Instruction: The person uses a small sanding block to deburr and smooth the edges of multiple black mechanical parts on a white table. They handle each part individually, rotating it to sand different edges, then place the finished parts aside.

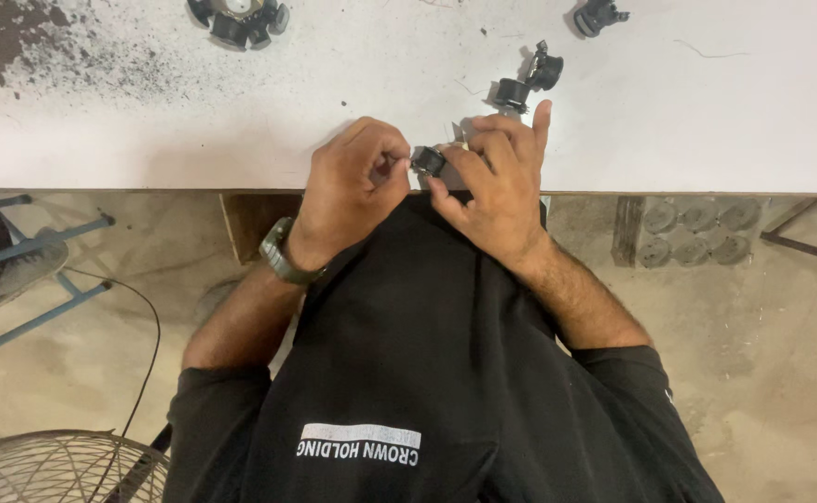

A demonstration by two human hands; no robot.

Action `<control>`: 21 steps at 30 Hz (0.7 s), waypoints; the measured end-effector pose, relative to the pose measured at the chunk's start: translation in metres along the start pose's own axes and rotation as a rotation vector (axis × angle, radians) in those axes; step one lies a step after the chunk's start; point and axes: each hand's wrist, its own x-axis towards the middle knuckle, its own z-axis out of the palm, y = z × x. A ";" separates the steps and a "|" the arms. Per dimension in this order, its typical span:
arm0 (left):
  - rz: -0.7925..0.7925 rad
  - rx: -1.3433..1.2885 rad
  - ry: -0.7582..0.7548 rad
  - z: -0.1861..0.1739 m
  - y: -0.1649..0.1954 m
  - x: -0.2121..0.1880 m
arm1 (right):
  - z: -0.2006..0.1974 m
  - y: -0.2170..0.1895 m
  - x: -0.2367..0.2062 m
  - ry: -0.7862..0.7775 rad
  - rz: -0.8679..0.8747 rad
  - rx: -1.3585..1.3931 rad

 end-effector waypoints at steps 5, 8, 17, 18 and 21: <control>-0.026 -0.030 -0.049 -0.002 -0.001 -0.001 | -0.001 -0.001 -0.001 -0.008 0.059 -0.019; -0.005 -0.017 0.006 0.005 0.002 -0.001 | -0.005 -0.003 -0.006 0.050 0.059 0.023; 0.027 -0.013 0.097 0.022 -0.001 -0.006 | 0.012 -0.014 -0.013 0.139 -0.043 0.243; 0.039 -0.003 0.102 0.022 -0.002 -0.006 | 0.012 -0.014 -0.011 0.139 -0.050 0.232; 0.038 -0.004 0.097 0.020 0.002 -0.004 | 0.010 -0.014 -0.010 0.131 -0.061 0.208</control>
